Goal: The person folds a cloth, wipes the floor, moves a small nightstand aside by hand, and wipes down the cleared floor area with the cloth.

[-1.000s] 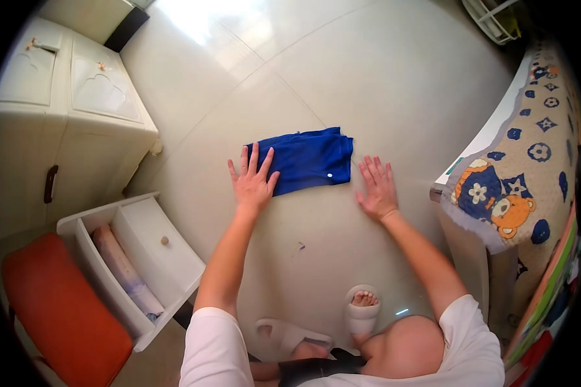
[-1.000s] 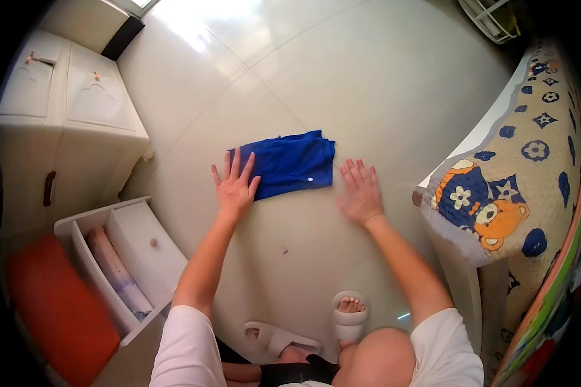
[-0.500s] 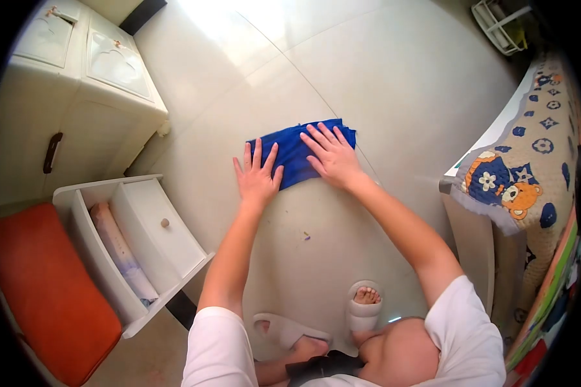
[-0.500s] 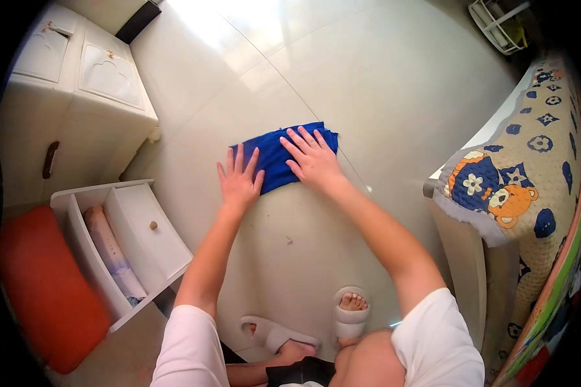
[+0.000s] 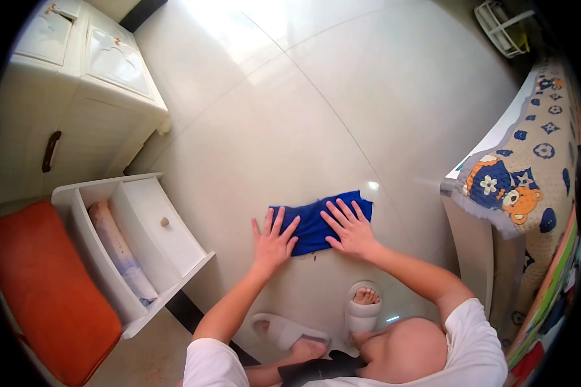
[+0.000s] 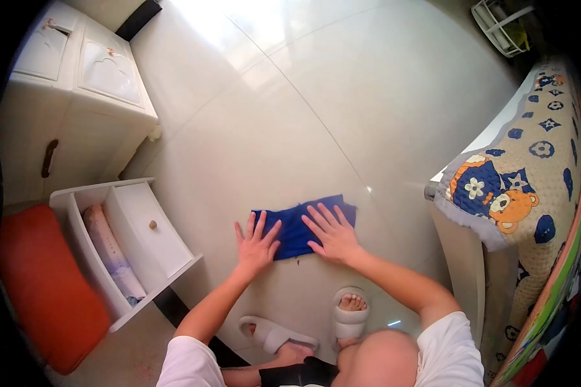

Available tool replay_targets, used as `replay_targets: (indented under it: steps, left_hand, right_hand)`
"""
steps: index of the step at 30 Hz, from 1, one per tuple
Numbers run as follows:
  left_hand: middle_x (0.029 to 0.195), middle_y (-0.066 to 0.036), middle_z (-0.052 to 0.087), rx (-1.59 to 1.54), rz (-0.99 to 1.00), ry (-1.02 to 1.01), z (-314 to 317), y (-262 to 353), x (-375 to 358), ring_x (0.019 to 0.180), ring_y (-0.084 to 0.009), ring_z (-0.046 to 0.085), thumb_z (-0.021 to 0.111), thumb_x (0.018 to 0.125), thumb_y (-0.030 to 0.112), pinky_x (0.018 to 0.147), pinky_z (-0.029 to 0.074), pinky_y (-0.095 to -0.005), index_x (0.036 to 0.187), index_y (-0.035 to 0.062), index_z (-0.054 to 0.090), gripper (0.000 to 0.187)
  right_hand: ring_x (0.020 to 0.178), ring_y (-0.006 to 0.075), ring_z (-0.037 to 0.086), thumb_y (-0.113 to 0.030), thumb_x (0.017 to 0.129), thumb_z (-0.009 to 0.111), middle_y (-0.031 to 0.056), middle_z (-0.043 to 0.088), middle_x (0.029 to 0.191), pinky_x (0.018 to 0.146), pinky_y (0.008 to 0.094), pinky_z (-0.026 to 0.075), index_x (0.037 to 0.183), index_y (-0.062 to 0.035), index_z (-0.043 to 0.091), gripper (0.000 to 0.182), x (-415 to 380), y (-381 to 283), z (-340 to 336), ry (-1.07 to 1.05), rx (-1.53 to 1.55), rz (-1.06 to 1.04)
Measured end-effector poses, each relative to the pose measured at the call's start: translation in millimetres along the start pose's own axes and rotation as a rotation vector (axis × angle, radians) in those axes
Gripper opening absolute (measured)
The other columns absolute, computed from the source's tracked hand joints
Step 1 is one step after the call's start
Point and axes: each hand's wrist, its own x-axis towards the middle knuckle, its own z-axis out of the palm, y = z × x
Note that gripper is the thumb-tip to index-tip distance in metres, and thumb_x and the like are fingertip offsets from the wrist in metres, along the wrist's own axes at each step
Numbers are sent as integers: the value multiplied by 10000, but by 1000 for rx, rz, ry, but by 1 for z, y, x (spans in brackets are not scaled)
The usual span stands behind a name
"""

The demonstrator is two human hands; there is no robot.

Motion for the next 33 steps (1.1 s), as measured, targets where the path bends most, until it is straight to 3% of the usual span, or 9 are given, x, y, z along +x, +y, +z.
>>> replay_targets:
  steps: [3, 7, 10, 14, 16, 21, 27, 31, 33]
  left_hand:
    - [1754, -88, 314, -12, -85, -41, -16, -6, 37, 1620, -362, 266, 641, 1005, 421, 1238, 92, -770, 1603, 370, 501, 616]
    - [1742, -76, 339, 89, -153, 138, -30, -31, 119, 1611, -339, 296, 598, 1044, 409, 1240, 147, -752, 1615, 369, 481, 584]
    - [1742, -64, 344, 165, -200, 208, -45, -45, 179, 1614, -322, 292, 536, 1085, 416, 1252, 127, -736, 1633, 397, 437, 557]
    - [1743, -58, 343, 241, -316, 229, -31, -34, 228, 1618, -300, 285, 493, 1112, 412, 1265, 125, -710, 1646, 442, 386, 546]
    - [1743, -69, 340, 225, -338, 215, -26, -21, 230, 1620, -311, 276, 515, 1101, 404, 1262, 158, -704, 1653, 430, 377, 569]
    - [1756, -104, 301, 94, -155, 223, -11, 9, 189, 1622, -336, 260, 587, 1048, 401, 1260, 168, -706, 1626, 403, 442, 596]
    - [1759, -124, 288, -38, 53, 93, 4, 49, 119, 1629, -360, 229, 608, 1026, 382, 1267, 156, -696, 1618, 383, 472, 607]
    - [1771, -124, 262, -76, 89, 41, 8, 58, 96, 1637, -363, 206, 596, 1026, 372, 1279, 124, -684, 1604, 376, 502, 586]
    - [1771, -122, 260, -57, 77, 39, 8, 58, 98, 1641, -359, 197, 595, 1025, 366, 1281, 116, -683, 1601, 380, 506, 583]
  right_hand:
    - [1596, 309, 325, -458, 957, 687, 86, 365, 1728, 1285, 574, 247, 1634, -190, 444, 768, 30, 11, -7, 18, -17, 34]
    - [1589, 289, 345, -441, 979, 649, 74, 391, 1716, 1292, 554, 238, 1634, -206, 445, 725, 111, 52, -19, 166, -91, 44]
    - [1583, 277, 352, -450, 1010, 615, 46, 399, 1714, 1292, 543, 246, 1627, -241, 454, 671, 175, 89, -27, 275, -155, 33]
    - [1631, 254, 258, -514, 1067, 521, 4, 297, 1767, 1324, 520, 186, 1677, -295, 369, 665, 202, 113, -32, 252, -210, 129]
    - [1628, 271, 264, -509, 1060, 533, 12, 304, 1764, 1319, 531, 193, 1673, -289, 376, 670, 193, 114, -32, 261, -212, 164]
    - [1607, 344, 287, -466, 1004, 611, 72, 314, 1754, 1289, 589, 218, 1662, -236, 398, 729, 119, 107, -32, 235, -180, 208]
    - [1641, 412, 149, -489, 977, 640, 181, 226, 1769, 1302, 627, 111, 1656, -126, 392, 809, -16, 46, -10, 1, -87, 345]
    - [1639, 424, 143, -525, 979, 627, 191, 228, 1765, 1302, 634, 96, 1664, -138, 382, 825, -45, 20, 6, -26, -60, 370]
    - [1622, 399, 213, -519, 978, 643, 160, 268, 1754, 1291, 634, 159, 1667, -160, 376, 821, -37, 27, 0, 3, -49, 320]
